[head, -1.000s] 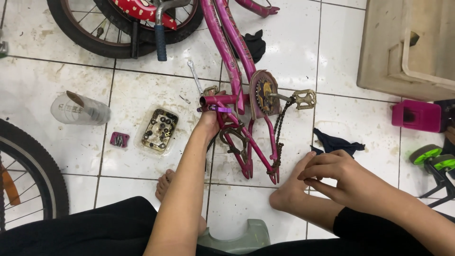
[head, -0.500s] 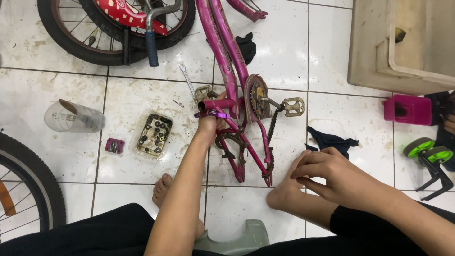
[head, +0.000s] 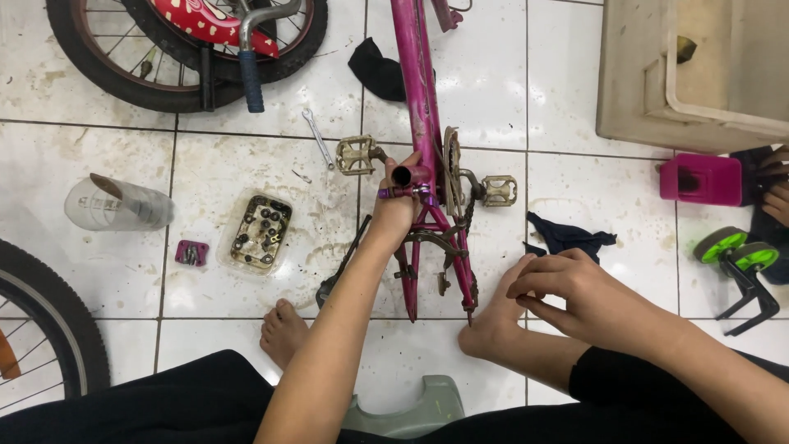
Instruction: The person selects small parts from a plastic container and uses a wrench to tighten the crankset on a pink bicycle frame. The person then lifts the frame to inspect the handlebars and stem area.
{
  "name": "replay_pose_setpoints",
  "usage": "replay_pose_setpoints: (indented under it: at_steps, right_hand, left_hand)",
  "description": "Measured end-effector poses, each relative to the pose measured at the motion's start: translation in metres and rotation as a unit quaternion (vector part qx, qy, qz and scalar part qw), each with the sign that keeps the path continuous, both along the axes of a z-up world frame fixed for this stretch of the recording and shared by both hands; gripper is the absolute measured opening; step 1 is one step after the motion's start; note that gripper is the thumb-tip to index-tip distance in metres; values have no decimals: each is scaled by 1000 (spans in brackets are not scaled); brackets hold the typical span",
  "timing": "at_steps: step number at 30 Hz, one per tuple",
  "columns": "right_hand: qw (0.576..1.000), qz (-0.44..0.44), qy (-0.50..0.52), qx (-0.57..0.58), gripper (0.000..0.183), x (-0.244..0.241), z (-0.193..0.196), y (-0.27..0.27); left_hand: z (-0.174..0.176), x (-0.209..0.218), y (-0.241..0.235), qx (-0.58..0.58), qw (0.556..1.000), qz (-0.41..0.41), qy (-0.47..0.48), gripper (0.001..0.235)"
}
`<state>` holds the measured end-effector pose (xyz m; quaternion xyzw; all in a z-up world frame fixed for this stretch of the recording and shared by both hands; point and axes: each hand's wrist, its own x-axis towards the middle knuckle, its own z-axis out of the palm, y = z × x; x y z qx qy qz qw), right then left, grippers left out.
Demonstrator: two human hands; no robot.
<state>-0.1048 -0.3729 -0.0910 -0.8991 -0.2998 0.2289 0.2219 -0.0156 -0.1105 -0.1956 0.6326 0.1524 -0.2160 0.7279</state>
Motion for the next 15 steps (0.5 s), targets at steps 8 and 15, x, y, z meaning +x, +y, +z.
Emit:
replay_pose_setpoints:
  at_steps: [8, 15]
  right_hand:
    - [999, -43, 2, -12, 15, -2, 15, 11]
    - [996, -89, 10, -17, 14, 0, 30, 21]
  left_hand:
    - [-16, -9, -19, 62, 993, 4, -102, 67]
    - [5, -28, -34, 154, 972, -44, -173, 52]
